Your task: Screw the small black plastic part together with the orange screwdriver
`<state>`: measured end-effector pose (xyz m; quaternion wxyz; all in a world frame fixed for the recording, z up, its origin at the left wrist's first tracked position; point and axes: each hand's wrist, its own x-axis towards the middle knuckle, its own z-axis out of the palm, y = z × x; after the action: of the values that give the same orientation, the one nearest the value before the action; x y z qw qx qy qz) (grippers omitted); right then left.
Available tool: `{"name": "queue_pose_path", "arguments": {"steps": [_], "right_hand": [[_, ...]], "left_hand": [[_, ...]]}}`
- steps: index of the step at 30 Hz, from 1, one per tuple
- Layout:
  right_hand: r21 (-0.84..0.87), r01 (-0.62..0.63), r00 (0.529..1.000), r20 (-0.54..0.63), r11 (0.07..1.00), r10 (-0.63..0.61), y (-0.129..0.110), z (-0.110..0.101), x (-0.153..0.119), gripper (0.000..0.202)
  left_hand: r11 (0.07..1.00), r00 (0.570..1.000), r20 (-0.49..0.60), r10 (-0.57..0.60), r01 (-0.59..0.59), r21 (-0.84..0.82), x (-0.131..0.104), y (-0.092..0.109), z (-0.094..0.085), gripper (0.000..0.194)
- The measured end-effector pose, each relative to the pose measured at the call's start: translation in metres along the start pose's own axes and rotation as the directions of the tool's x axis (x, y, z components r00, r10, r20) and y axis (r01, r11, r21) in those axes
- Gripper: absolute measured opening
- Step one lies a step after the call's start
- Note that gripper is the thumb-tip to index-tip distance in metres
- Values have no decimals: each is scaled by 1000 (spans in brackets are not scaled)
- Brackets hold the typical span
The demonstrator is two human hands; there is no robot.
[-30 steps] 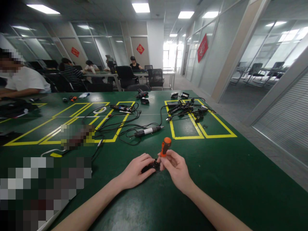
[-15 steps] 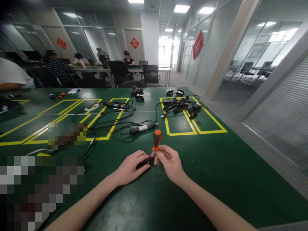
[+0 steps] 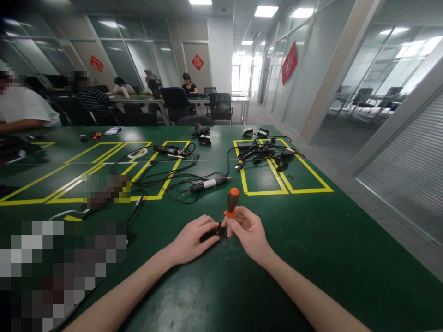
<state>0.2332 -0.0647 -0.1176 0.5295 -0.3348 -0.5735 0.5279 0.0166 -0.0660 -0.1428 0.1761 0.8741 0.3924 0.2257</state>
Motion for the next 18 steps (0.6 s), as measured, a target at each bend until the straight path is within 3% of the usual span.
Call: {"name": "queue_pose_path", "arguments": {"steps": [4, 18], "right_hand": [[-25, 14, 999, -41, 1000, -15, -2, 0, 1, 27], [-9, 34, 999, 13, 999, -34, -1, -1, -2, 19]], "left_hand": [[1000, 1000, 3, 6, -6, 8, 0, 0, 0, 22], [1000, 1000, 18, 7, -7, 17, 1, 0, 0, 22]]}}
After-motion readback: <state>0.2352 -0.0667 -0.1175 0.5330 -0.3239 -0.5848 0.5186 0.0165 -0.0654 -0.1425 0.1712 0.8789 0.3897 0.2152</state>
